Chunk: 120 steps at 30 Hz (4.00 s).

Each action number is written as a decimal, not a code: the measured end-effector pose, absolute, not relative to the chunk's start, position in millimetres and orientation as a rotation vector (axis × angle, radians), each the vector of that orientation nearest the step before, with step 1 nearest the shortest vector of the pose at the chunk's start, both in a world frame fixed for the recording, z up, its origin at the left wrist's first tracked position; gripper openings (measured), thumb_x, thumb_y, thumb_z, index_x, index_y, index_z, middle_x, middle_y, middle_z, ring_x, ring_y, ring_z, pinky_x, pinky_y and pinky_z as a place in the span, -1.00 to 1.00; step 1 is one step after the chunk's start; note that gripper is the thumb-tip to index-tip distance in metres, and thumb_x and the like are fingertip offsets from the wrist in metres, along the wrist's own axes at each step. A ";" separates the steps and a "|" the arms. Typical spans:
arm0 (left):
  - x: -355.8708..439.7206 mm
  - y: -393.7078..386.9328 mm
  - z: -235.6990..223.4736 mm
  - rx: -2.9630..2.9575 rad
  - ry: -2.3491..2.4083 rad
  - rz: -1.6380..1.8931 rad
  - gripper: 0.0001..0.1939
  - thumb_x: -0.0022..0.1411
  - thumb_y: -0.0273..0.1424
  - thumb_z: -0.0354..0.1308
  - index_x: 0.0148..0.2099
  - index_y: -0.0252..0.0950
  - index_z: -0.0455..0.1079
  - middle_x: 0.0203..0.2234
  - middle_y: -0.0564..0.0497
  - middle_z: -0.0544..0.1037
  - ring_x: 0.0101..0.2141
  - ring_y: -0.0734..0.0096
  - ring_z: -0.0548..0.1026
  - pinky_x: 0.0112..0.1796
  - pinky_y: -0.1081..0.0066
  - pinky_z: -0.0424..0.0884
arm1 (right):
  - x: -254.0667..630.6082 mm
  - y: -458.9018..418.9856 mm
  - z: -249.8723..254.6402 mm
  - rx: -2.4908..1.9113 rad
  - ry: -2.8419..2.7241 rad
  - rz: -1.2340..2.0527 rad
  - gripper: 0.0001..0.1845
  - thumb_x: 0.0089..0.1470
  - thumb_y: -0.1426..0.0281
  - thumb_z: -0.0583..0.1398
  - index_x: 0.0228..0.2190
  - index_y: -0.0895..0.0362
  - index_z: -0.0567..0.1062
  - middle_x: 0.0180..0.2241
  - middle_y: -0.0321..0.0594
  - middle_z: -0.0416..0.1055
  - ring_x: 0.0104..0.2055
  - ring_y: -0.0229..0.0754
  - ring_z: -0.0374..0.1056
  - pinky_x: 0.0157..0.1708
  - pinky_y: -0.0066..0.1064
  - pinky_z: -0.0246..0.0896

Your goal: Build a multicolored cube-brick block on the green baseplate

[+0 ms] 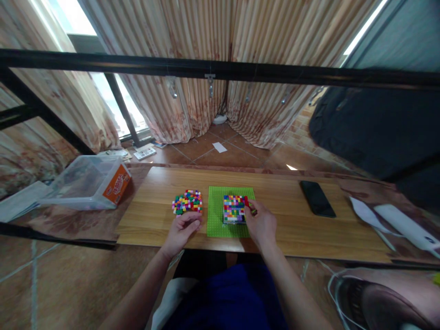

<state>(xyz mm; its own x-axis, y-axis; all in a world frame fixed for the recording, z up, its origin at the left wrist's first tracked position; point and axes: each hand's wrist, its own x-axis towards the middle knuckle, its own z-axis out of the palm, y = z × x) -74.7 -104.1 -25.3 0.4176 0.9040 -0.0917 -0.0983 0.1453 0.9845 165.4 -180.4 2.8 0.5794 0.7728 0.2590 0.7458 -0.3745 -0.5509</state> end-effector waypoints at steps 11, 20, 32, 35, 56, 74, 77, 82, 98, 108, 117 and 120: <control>-73.9 -105.2 -20.9 1.198 0.861 0.861 -0.68 0.01 -0.25 0.39 -0.19 -0.31 0.55 -0.40 0.00 0.60 -0.44 0.49 0.51 -0.33 0.46 0.49 | 172.5 -177.6 5.2 -1.992 -1.117 0.282 -0.60 0.07 0.18 0.14 -0.17 0.15 0.57 -0.28 -0.12 0.57 -0.37 -0.15 0.41 -0.30 -0.31 0.27; -73.1 -105.7 -21.7 1.208 0.845 0.888 -0.68 0.02 -0.24 0.37 -0.19 -0.32 0.55 -0.41 -0.01 0.60 -0.44 0.48 0.52 -0.35 0.46 0.50 | 182.8 -174.5 3.5 -1.833 -1.019 0.404 -0.55 0.10 0.11 0.11 -0.24 0.18 0.61 -0.26 -0.05 0.60 -0.30 -0.10 0.46 -0.25 -0.29 0.32; -72.7 -106.2 -21.6 1.181 0.849 0.890 -0.67 0.00 -0.23 0.39 -0.20 -0.32 0.55 -0.42 -0.01 0.60 -0.45 0.48 0.51 -0.34 0.44 0.50 | 181.2 -177.6 3.6 -1.990 -1.005 0.210 -0.60 0.06 0.18 0.14 -0.21 0.18 0.59 -0.30 -0.06 0.59 -0.39 -0.13 0.43 -0.32 -0.31 0.29; -73.4 -105.6 -23.4 1.190 0.849 0.887 -0.67 0.01 -0.24 0.38 -0.20 -0.32 0.55 -0.41 0.00 0.60 -0.45 0.48 0.51 -0.33 0.43 0.49 | 181.0 -181.5 7.6 -1.915 -1.090 0.227 -0.63 0.09 0.18 0.13 -0.24 0.14 0.60 -0.30 -0.09 0.58 -0.39 -0.14 0.42 -0.32 -0.32 0.31; 27.1 -88.0 -4.8 1.775 0.945 0.877 -0.61 0.18 -0.35 0.22 0.06 -0.31 0.41 -0.01 -0.17 0.52 0.01 0.14 0.45 0.08 0.14 0.33 | 181.2 -166.3 -4.7 -1.710 -1.304 0.329 -0.77 0.07 0.25 0.21 -0.40 0.05 0.65 -0.27 -0.14 0.43 -0.24 -0.15 0.38 -0.25 -0.30 0.31; 42.2 -90.4 -11.1 1.577 1.032 0.869 -0.65 0.10 -0.42 0.24 -0.02 -0.31 0.44 -0.19 -0.08 0.57 -0.27 0.33 0.52 -0.24 0.36 0.45 | 186.9 -157.4 -29.6 -1.652 -0.881 0.633 -0.45 -0.04 0.06 0.27 -0.10 0.17 0.56 -0.17 -0.07 0.52 -0.25 -0.11 0.41 -0.23 -0.25 0.34; 44.4 -89.2 -14.0 1.479 0.995 0.881 -0.67 0.07 -0.45 0.25 -0.07 -0.31 0.45 -0.30 -0.01 0.56 -0.34 0.40 0.50 -0.31 0.43 0.43 | 187.4 -156.8 -30.5 -1.650 -0.887 0.624 -0.43 -0.06 0.05 0.28 -0.11 0.17 0.56 -0.17 -0.07 0.52 -0.27 -0.12 0.40 -0.25 -0.25 0.34; 45.4 -88.9 -14.2 1.418 0.973 0.912 -0.70 0.03 -0.47 0.26 -0.12 -0.32 0.46 -0.33 0.01 0.55 -0.37 0.43 0.47 -0.32 0.45 0.41 | 185.2 -156.7 -29.4 -1.662 -0.900 0.594 -0.44 -0.06 0.05 0.27 -0.12 0.18 0.57 -0.18 -0.06 0.52 -0.31 -0.14 0.39 -0.27 -0.26 0.35; 48.5 -85.5 -4.6 1.083 0.913 0.870 -0.66 -0.19 -0.49 0.38 -0.26 -0.32 0.49 -0.45 0.09 0.54 -0.44 0.47 0.47 -0.35 0.46 0.40 | 188.4 -152.7 -23.4 -1.550 -0.815 0.703 -0.47 -0.18 0.08 0.31 -0.20 0.15 0.60 -0.35 -0.15 0.55 -0.36 -0.15 0.43 -0.33 -0.31 0.34; 47.9 -85.3 1.1 1.099 0.915 0.823 -0.70 -0.19 -0.52 0.31 -0.28 -0.32 0.48 -0.47 0.11 0.52 -0.46 0.50 0.45 -0.37 0.48 0.39 | 189.8 -153.8 -23.6 -1.560 -0.824 0.718 -0.44 -0.18 0.07 0.33 -0.17 0.17 0.59 -0.33 -0.14 0.56 -0.36 -0.16 0.44 -0.32 -0.30 0.35; 46.8 -82.9 -4.4 1.123 0.914 0.807 -0.71 -0.16 -0.49 0.30 -0.27 -0.31 0.46 -0.45 0.09 0.51 -0.45 0.48 0.44 -0.33 0.44 0.39 | 189.4 -153.6 -24.2 -1.586 -0.857 0.708 -0.46 -0.15 0.09 0.31 -0.16 0.15 0.59 -0.26 -0.11 0.58 -0.33 -0.15 0.44 -0.27 -0.27 0.37; 47.1 -82.3 -7.6 1.152 0.907 0.810 -0.72 -0.14 -0.48 0.30 -0.27 -0.31 0.45 -0.46 0.09 0.50 -0.45 0.49 0.43 -0.34 0.45 0.38 | 188.3 -153.3 -23.7 -1.615 -0.862 0.691 -0.47 -0.14 0.10 0.30 -0.16 0.16 0.59 -0.25 -0.11 0.57 -0.32 -0.15 0.43 -0.26 -0.26 0.36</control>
